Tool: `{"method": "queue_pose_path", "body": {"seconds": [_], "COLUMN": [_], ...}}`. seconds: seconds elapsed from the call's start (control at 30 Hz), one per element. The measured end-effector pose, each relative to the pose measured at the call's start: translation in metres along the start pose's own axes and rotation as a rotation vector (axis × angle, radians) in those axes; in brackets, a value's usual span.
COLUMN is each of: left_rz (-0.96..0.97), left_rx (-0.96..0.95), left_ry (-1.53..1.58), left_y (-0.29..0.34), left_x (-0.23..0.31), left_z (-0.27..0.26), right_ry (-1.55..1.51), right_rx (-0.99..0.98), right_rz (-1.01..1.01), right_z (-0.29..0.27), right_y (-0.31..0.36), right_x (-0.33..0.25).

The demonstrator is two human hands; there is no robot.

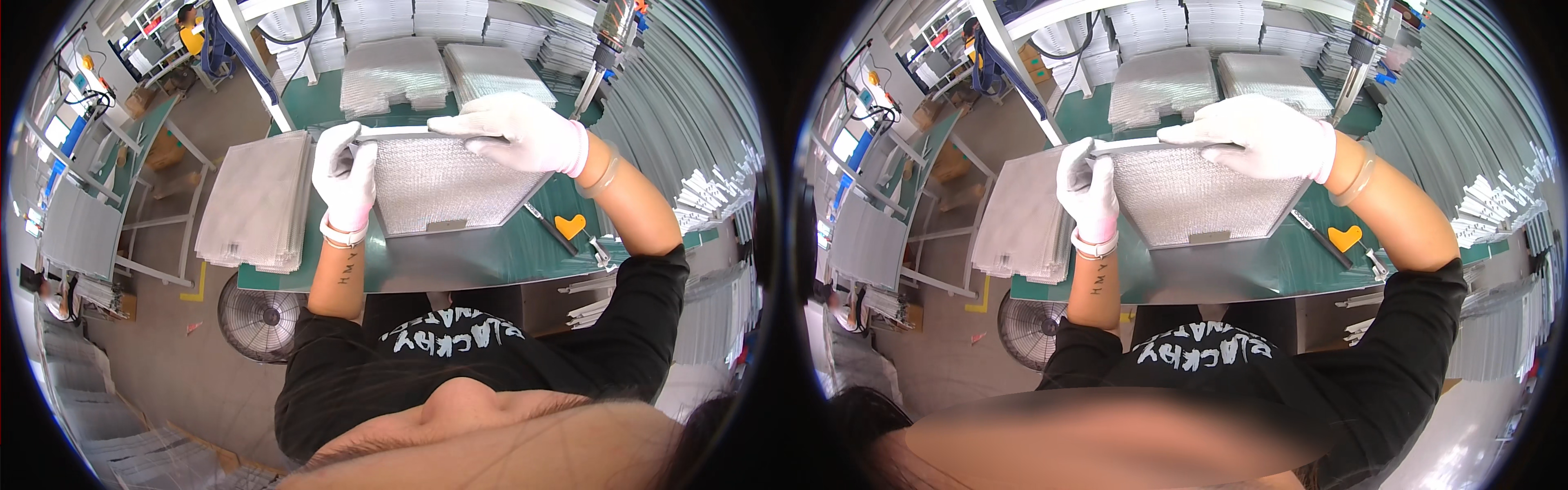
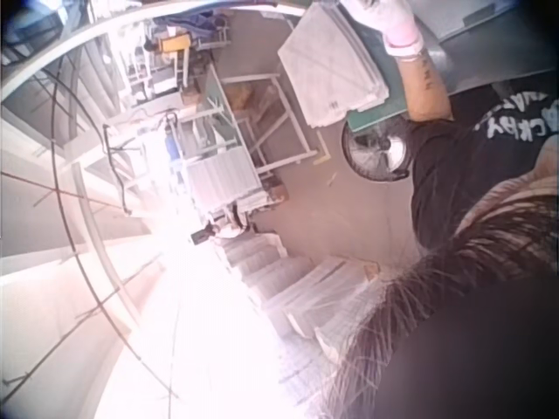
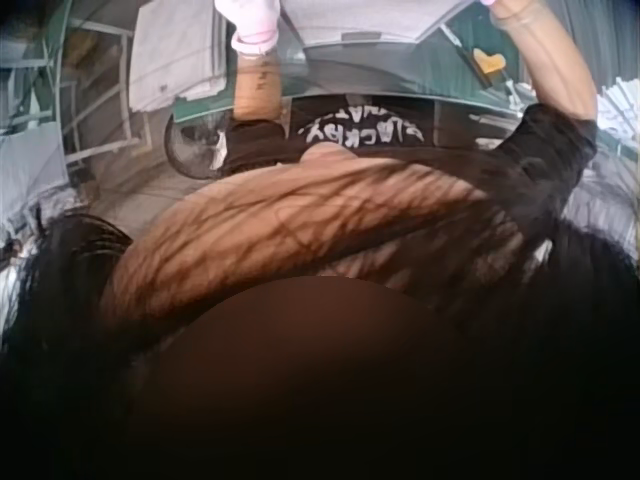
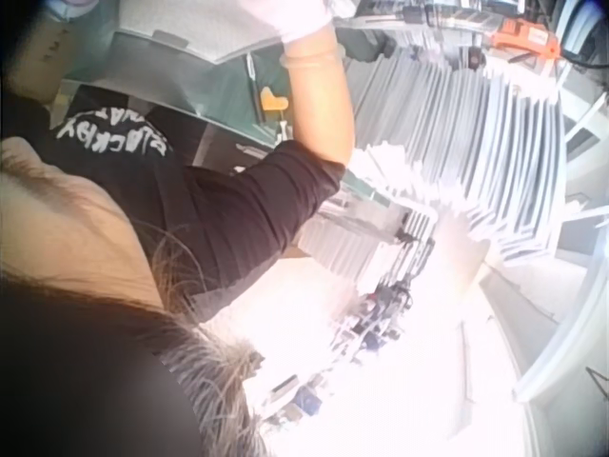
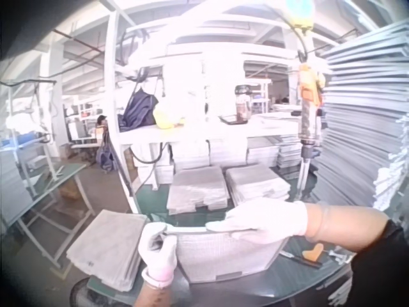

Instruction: Assembling and securing metal mesh filters using a rubber mallet and electric screwdriver.

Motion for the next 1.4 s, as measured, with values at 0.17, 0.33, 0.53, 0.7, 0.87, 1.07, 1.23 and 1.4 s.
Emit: {"method": "queue_pose_path", "body": {"seconds": [0.17,0.33,0.53,0.7,0.87,1.07,1.23,1.4], "left_rz": [0.100,-0.071,-0.003,0.474,0.672,0.439,0.445,0.492], "left_rx": [-0.108,-0.038,-0.084,-1.006,-1.304,-1.160,-1.034,-0.999], "left_ry": [0.157,-0.076,-0.292,-0.863,-0.872,-0.959,-0.907,-0.856], "left_y": [0.000,0.006,-0.040,-0.103,-0.046,-0.037,-0.041,-0.044], "left_x": [-0.017,-0.034,0.011,0.100,0.039,0.024,0.014,0.009], "left_z": [0.009,-0.005,-0.031,0.045,0.115,0.121,0.118,0.122], "right_ry": [0.049,0.557,0.179,0.243,0.030,-0.800,-0.360,0.195], "right_rx": [-0.010,0.200,0.601,-0.015,0.005,0.144,0.565,0.536], "right_rz": [0.043,0.057,0.619,1.301,1.365,1.075,0.720,0.639], "right_z": [0.004,0.000,0.125,0.256,0.245,0.128,0.066,0.059], "right_y": [0.002,0.015,0.149,0.249,0.232,0.218,0.223,0.202], "right_x": [0.007,-0.020,0.008,0.021,0.023,-0.057,-0.094,-0.104]}}
Point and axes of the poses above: each hand's wrist, its own y-axis away from the middle knuckle, its own z-axis out of the palm, x = y × z, the point moved 2 cm from there along -y, towards the middle knuckle, and after that the axes turned 15 degrees about -x, right-handed, at the moved point
